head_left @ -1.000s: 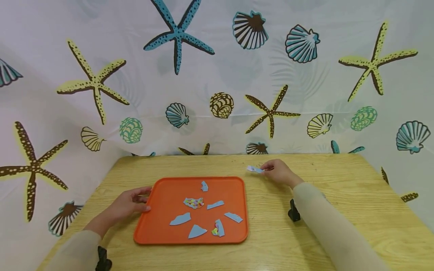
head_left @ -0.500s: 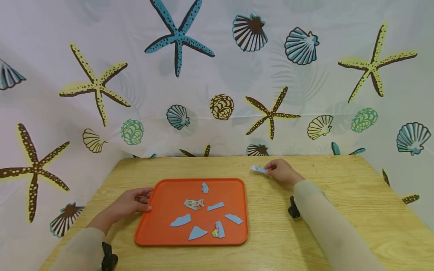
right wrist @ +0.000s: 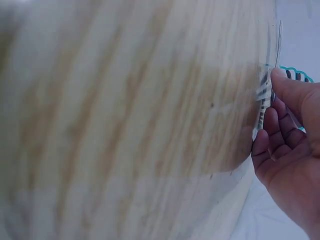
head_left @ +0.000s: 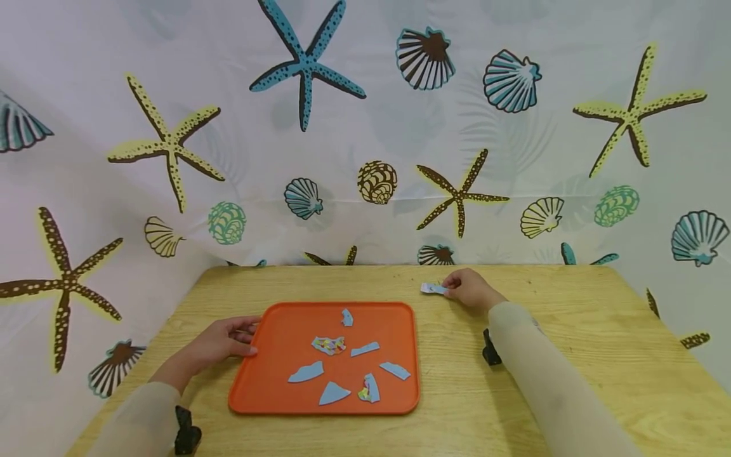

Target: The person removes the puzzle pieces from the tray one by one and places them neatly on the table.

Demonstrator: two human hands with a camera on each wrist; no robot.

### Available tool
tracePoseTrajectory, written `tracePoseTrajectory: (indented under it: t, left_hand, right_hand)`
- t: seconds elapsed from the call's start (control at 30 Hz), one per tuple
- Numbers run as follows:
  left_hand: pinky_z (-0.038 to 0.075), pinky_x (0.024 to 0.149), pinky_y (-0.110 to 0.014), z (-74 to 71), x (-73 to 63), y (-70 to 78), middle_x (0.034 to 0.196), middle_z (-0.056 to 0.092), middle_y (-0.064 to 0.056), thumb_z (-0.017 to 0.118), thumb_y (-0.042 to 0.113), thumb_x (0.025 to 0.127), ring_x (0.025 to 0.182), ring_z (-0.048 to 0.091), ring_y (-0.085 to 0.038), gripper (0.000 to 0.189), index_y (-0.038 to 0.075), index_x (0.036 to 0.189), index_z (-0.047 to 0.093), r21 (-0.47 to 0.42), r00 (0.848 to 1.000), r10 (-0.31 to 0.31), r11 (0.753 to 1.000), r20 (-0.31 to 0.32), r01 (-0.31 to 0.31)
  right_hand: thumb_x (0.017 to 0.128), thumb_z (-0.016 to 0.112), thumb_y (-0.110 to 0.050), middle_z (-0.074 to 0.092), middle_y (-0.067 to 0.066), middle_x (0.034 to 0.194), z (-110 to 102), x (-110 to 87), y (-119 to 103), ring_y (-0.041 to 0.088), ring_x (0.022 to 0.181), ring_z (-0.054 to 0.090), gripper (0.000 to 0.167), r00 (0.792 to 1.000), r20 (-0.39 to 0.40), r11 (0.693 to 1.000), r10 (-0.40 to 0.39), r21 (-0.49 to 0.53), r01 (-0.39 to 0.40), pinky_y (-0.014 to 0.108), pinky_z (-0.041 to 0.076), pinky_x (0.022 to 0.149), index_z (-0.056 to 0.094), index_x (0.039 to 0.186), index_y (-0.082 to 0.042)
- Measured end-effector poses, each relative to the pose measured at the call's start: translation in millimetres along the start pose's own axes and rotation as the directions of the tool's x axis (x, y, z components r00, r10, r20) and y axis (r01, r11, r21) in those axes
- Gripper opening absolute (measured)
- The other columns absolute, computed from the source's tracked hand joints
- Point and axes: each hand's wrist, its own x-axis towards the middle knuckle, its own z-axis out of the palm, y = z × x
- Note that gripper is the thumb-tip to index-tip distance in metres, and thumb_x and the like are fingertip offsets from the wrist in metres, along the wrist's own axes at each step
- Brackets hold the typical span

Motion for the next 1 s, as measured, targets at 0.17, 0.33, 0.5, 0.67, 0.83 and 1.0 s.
tracePoseTrajectory:
  t: [0.17, 0.33, 0.5, 0.67, 0.83, 1.0]
  left_hand:
    - [0.053, 0.08, -0.03, -0.8, 1.4, 2.1, 0.128, 0.05, -0.022, 0.077, 0.007, 0.083, 0.105, 0.053, -0.029, 0.076, -0.009, 0.145, 0.036, -0.006, 1.0, 0.012, 1.0, 0.002, -0.012]
    - [0.053, 0.08, -0.031, -0.9, 0.9, 3.5, 0.129, 0.05, -0.023, 0.077, 0.007, 0.083, 0.105, 0.053, -0.028, 0.076, -0.009, 0.145, 0.035, -0.012, 1.0, 0.006, 1.0, 0.004, -0.006]
    - [0.053, 0.08, -0.031, -0.1, 0.4, 1.9, 0.129, 0.05, -0.023, 0.077, 0.007, 0.083, 0.105, 0.054, -0.027, 0.077, -0.009, 0.145, 0.035, -0.023, 1.0, -0.007, 1.0, 0.007, 0.007]
    - [0.053, 0.08, -0.03, 0.4, -0.3, 1.5, 0.127, 0.051, -0.021, 0.077, 0.006, 0.082, 0.103, 0.054, -0.027, 0.077, -0.01, 0.145, 0.035, -0.035, 1.0, -0.003, 0.999, 0.008, 0.003]
    - [0.053, 0.08, -0.03, 0.5, -0.6, 0.9, 0.128, 0.051, -0.022, 0.077, 0.007, 0.083, 0.104, 0.054, -0.027, 0.077, -0.01, 0.145, 0.034, -0.032, 1.0, 0.004, 0.999, 0.012, -0.003]
    - [0.053, 0.08, -0.03, 0.3, -0.3, -1.2, 0.13, 0.05, -0.023, 0.077, 0.007, 0.083, 0.105, 0.053, -0.028, 0.078, -0.009, 0.146, 0.034, -0.031, 1.0, 0.007, 1.0, 0.013, -0.006]
  right_hand:
    - [0.094, 0.063, -0.004, 0.062, 0.01, 0.095, 0.6, 3.4, -2.3, 0.023, 0.089, 0.055, 0.012, 1.0, -0.018, 1.0, 0.0, -0.011, -0.001, 0.039, 0.045, 0.085, 0.067, 0.103, 0.003]
    - [0.093, 0.064, -0.004, 0.063, 0.012, 0.097, 2.9, 3.4, -1.2, 0.025, 0.092, 0.056, 0.014, 1.0, -0.026, 1.0, -0.002, -0.025, 0.001, 0.04, 0.046, 0.087, 0.067, 0.105, 0.004]
    - [0.093, 0.064, -0.003, 0.063, 0.012, 0.098, 4.5, -0.6, 0.3, 0.025, 0.091, 0.056, 0.015, 1.0, -0.026, 1.0, 0.004, -0.013, -0.005, 0.04, 0.046, 0.086, 0.067, 0.106, 0.004]
    - [0.092, 0.066, -0.004, 0.064, 0.012, 0.1, 4.7, -3.3, 0.1, 0.024, 0.092, 0.056, 0.016, 0.999, -0.04, 0.999, 0.026, 0.021, -0.026, 0.039, 0.045, 0.087, 0.069, 0.106, 0.003]
    - [0.091, 0.068, -0.005, 0.064, 0.011, 0.101, 4.3, -3.9, 0.2, 0.024, 0.093, 0.056, 0.018, 0.997, -0.051, 0.998, 0.055, 0.044, -0.053, 0.039, 0.045, 0.087, 0.07, 0.107, 0.003]
    - [0.091, 0.067, -0.004, 0.064, 0.011, 0.101, 3.8, -2.5, 2.7, 0.023, 0.092, 0.056, 0.017, 0.996, -0.055, 0.997, 0.063, 0.058, -0.06, 0.038, 0.045, 0.086, 0.07, 0.106, 0.002]
